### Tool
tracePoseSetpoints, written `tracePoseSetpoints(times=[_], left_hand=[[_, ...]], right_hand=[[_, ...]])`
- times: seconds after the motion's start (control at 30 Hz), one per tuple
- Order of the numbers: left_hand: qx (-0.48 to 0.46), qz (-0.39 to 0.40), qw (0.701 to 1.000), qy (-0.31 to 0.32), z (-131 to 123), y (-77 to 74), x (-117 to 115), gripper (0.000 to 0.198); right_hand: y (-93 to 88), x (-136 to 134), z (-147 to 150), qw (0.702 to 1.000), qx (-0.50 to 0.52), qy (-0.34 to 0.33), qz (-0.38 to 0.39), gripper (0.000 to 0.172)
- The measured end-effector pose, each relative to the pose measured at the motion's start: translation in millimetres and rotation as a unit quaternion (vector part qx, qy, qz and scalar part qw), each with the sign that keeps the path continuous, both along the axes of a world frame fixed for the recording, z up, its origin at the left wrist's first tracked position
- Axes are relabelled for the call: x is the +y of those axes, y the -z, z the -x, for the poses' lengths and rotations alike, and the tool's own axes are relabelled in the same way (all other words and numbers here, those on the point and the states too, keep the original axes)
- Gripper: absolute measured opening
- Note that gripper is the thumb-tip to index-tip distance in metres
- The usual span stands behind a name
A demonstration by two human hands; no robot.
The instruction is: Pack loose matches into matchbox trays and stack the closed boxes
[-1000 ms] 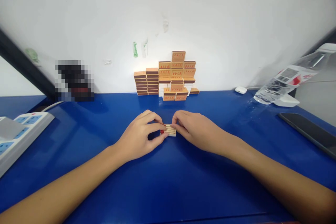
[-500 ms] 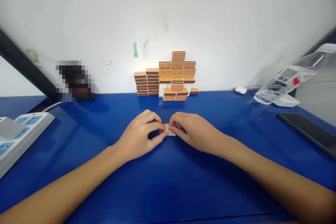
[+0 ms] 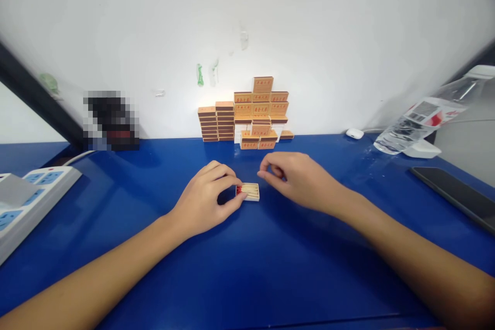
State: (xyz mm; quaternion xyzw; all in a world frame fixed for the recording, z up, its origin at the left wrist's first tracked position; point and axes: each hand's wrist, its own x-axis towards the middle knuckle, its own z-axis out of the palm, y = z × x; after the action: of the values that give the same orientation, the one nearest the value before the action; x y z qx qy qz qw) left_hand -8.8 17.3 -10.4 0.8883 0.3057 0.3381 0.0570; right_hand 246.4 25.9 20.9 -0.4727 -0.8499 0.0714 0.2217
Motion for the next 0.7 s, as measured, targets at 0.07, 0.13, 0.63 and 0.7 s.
tracePoseSetpoints(times=[0.07,0.13,0.63,0.7], left_hand=[[-0.005,-0.005,1.0,-0.001,0.1,0.4,0.4,0.009],[-0.008,-0.006,1.0,0.002,-0.1,0.8,0.8,0.008],[0.049,0.058,0.997,-0.028,1.4,1.3,3.7,0.033],[0.047,0.066,0.996,-0.023,1.4,0.8,4.4,0.025]], right_hand=[[-0.4,16.3,-19.6,0.998,-0.019,0.061,-0.017,0.014],[4.5,37.1,-43.6,0.99,-0.037,0.125,-0.045,0.014],[47.9,107.6,-98.1,0.984,-0.033,0.147,-0.092,0.03],[47.7,109.9,-99.3,0.986,-0.027,0.136,-0.093,0.036]])
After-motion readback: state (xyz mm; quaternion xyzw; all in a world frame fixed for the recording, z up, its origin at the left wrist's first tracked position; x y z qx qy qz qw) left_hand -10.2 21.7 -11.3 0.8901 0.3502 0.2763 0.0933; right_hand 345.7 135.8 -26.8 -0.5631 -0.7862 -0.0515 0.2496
